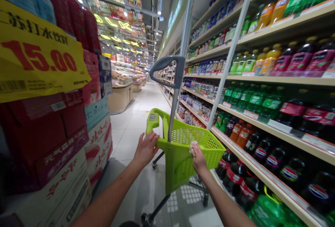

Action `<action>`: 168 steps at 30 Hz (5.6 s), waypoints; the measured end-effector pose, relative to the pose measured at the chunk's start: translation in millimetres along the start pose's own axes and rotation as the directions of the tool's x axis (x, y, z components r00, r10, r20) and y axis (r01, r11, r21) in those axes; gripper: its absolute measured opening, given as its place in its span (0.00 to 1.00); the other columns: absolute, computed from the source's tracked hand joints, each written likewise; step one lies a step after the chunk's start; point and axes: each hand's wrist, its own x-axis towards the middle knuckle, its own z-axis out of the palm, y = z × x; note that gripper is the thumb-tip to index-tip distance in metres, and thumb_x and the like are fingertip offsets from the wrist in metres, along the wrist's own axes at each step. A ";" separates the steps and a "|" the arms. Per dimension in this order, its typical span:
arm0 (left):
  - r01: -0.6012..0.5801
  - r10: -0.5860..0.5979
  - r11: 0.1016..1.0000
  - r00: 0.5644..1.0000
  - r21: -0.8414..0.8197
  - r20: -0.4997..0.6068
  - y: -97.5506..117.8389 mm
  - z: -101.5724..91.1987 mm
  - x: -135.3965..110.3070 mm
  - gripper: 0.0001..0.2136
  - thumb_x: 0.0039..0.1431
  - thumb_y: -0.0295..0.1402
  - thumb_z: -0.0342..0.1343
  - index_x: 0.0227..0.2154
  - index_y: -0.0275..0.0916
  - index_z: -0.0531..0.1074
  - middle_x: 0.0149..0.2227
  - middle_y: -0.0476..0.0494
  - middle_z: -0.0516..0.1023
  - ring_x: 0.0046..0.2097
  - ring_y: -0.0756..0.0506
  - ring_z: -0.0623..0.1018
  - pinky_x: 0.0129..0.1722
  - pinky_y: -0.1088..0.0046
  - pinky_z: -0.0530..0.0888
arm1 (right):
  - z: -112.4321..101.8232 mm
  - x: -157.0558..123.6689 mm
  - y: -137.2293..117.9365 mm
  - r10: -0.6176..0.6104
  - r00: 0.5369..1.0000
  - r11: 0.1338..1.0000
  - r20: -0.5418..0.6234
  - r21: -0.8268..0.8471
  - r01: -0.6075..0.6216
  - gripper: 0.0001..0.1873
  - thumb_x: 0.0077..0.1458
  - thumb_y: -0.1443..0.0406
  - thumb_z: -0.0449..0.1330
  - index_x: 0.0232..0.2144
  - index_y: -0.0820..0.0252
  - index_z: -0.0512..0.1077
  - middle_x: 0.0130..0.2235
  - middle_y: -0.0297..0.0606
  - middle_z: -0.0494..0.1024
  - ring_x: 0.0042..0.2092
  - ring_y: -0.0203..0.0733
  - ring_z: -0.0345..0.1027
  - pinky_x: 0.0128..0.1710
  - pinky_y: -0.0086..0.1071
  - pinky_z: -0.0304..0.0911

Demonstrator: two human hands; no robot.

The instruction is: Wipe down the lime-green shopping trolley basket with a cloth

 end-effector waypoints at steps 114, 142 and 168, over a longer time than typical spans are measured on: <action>-0.102 0.068 0.979 0.980 -0.175 -0.187 34.2 28.7 45.3 0.15 0.54 0.25 0.44 0.43 0.39 0.68 0.46 0.42 0.74 0.47 0.45 0.72 0.50 0.61 0.65 | -49.6 35.8 -75.8 -0.176 0.984 0.940 -0.041 -0.305 0.155 0.21 0.56 0.66 0.42 0.49 0.68 0.62 0.35 0.43 0.73 0.39 0.42 0.63 0.45 0.39 0.55; -0.274 0.226 0.952 0.930 -0.138 -0.291 84.3 50.0 50.2 0.16 0.55 0.26 0.43 0.45 0.40 0.67 0.48 0.42 0.72 0.51 0.46 0.70 0.54 0.61 0.59 | -45.2 32.1 -76.9 -0.126 0.988 0.952 -0.090 -0.290 0.094 0.19 0.58 0.62 0.43 0.50 0.60 0.61 0.40 0.40 0.73 0.43 0.42 0.64 0.50 0.43 0.53; -0.169 0.145 0.983 0.952 -0.070 -0.270 50.7 39.1 47.0 0.14 0.56 0.29 0.45 0.45 0.42 0.66 0.46 0.41 0.74 0.47 0.43 0.73 0.56 0.50 0.50 | -45.5 27.7 -85.1 -0.102 0.983 0.988 -0.152 -0.130 0.083 0.28 0.60 0.55 0.35 0.59 0.60 0.45 0.50 0.44 0.69 0.50 0.45 0.62 0.51 0.47 0.51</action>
